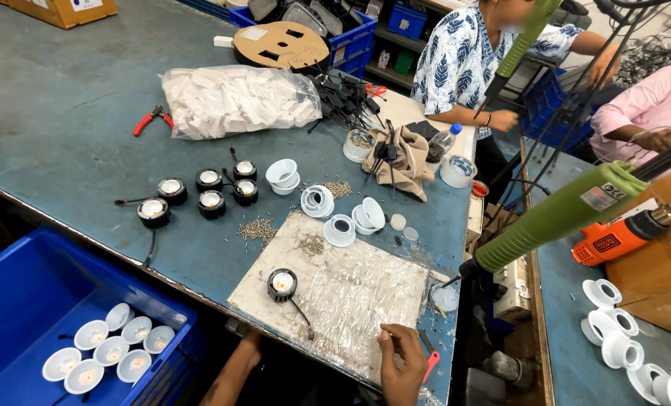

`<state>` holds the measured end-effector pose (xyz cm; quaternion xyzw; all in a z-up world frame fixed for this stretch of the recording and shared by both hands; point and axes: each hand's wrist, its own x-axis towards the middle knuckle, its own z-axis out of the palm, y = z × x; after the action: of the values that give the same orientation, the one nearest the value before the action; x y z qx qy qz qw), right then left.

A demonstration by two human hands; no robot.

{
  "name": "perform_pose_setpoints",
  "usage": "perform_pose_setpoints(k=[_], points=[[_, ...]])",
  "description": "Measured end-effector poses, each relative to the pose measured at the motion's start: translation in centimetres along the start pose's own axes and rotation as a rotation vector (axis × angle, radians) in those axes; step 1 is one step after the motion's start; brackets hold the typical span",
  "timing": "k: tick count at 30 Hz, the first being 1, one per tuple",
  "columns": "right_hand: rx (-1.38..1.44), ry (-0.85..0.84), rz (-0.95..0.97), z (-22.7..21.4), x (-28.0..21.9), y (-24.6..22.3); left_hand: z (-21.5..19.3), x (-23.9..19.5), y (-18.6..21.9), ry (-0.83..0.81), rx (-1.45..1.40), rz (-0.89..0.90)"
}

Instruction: The person assembles small LED light fixtures at a workbench. They pick up a black LED housing, insert a small component, and use a red-handled tool to secure it. The person then picks up a white plastic diffuser and attaches it to the housing. This process is repeated for multiple units.

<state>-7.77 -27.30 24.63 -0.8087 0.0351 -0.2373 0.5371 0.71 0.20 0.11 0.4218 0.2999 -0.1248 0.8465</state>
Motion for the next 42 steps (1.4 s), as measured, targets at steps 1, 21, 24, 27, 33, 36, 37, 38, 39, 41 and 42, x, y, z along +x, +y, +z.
perform_pose_setpoints(k=[1,21,24,27,33,36,37,38,39,41,42], points=[[0.002,-0.001,0.002,0.0,0.0,0.0,-0.1,0.4,0.6,0.028,-0.095,0.1],[-0.114,-0.066,-0.287,4.5,11.4,-4.3,-2.8,-16.5,15.7,-0.442,0.911,0.484],[-0.164,-0.013,-0.214,6.7,14.7,-1.4,1.5,-15.7,16.0,-0.314,0.538,0.779],[-0.284,0.062,-0.232,8.2,18.1,2.5,4.9,-12.3,14.5,-0.045,0.316,0.965],[-0.486,-0.017,-0.331,8.8,25.0,7.6,5.1,-11.1,13.4,0.162,0.331,1.074],[-0.554,-0.134,-0.401,9.1,27.5,8.9,5.6,-11.5,13.9,0.224,0.419,1.109],[-0.576,-0.177,-0.414,9.3,28.0,9.2,5.8,-11.8,14.0,0.256,0.449,1.117],[-0.608,-0.225,-0.366,9.4,28.2,9.4,5.9,-12.1,14.1,0.266,0.457,1.1],[-0.64,-0.272,-0.318,9.5,28.5,9.4,6.0,-12.3,14.2,0.276,0.464,1.082],[-0.701,-0.306,-0.279,9.6,28.6,9.4,6.1,-12.7,14.2,0.291,0.487,1.074],[-0.73,-0.288,-0.288,9.6,28.6,9.3,6.2,-12.8,14.3,0.294,0.503,1.086]])
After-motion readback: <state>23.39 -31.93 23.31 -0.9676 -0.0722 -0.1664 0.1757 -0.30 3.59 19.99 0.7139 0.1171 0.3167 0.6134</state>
